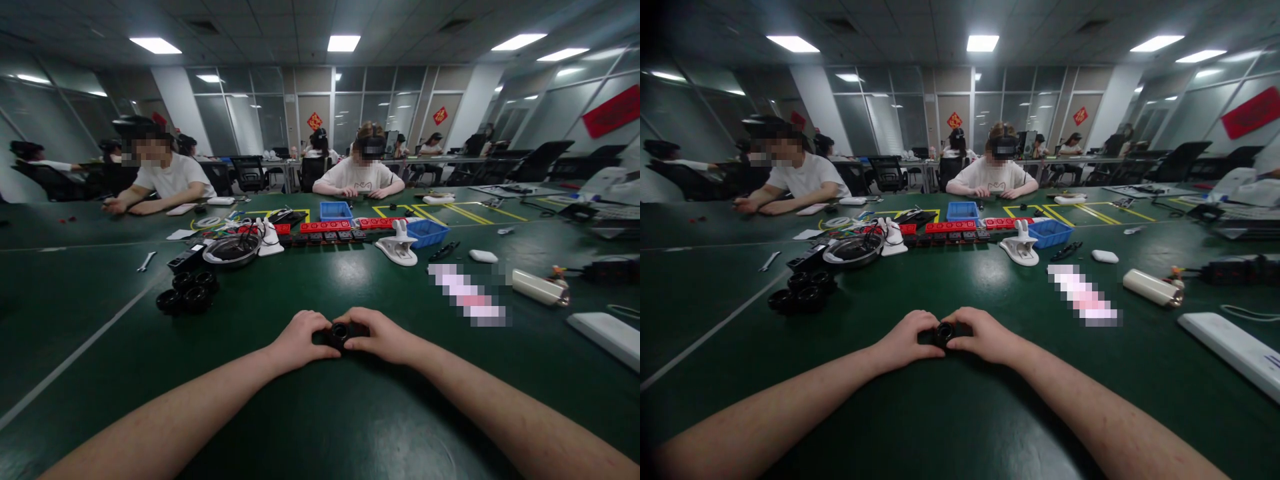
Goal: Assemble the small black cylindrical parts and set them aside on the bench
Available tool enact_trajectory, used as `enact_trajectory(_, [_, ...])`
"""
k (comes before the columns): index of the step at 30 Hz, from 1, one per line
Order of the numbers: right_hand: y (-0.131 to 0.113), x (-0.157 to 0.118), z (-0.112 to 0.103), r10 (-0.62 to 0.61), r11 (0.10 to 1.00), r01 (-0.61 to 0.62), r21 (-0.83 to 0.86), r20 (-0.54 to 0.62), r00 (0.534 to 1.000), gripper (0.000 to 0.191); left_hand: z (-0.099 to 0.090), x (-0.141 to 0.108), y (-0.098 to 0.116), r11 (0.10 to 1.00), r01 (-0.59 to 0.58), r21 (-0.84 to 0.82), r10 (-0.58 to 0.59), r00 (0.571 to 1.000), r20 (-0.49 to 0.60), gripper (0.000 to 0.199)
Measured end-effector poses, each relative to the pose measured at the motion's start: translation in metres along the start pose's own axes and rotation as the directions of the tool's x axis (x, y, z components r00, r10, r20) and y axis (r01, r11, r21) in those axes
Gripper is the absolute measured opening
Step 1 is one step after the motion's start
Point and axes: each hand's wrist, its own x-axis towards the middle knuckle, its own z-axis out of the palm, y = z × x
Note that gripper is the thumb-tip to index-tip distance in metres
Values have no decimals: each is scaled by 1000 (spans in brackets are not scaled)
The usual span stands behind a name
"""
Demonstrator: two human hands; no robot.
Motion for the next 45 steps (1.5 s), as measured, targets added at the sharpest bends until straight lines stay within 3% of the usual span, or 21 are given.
enact_trajectory(6, [6, 0, -5, -90, 996, 88, 23, 104, 990, 40, 1, 0, 1, 999, -15, 42, 14, 1000, 5, 33])
enact_trajectory(11, [6, -4, -1, 90, 991, -97, 96, 81, 993, 73, 3, -2, 4, 997, 31, 68, -29, 999, -34, 38])
enact_trajectory(13, [3, -5, 3, 129, 987, -133, 89, 46, 991, 77, 3, -3, 5, 995, 62, 82, -57, 997, -59, 41])
enact_trajectory(22, [-4, -2, 26, 193, 971, -224, -83, -277, 941, 40, 4, -5, 8, 993, 57, 104, -44, 992, -122, 46])
enact_trajectory(29, [-4, -1, 32, 185, 971, -222, -85, -314, 931, 32, 3, -4, 11, 996, 33, 86, -23, 994, -110, 32])
enact_trajectory(34, [-7, -2, 24, 141, 982, -169, -84, -268, 953, 26, 1, -3, 8, 998, 20, 52, -16, 997, -73, 30])
enact_trajectory(37, [-9, -3, 13, 56, 994, -69, -82, -154, 986, 24, -1, -2, 5, 999, -17, 30, 17, 1000, -14, 29])
enact_trajectory(41, [-8, -3, -1, -38, 999, 38, -19, 11, 999, 31, -2, -1, 1, 999, -34, 13, 34, 999, 33, 31])
enact_trajectory(45, [-6, -4, -3, -86, 996, 86, 2, 54, 995, 41, -1, -1, 1, 999, -29, 26, 28, 999, 31, 33])
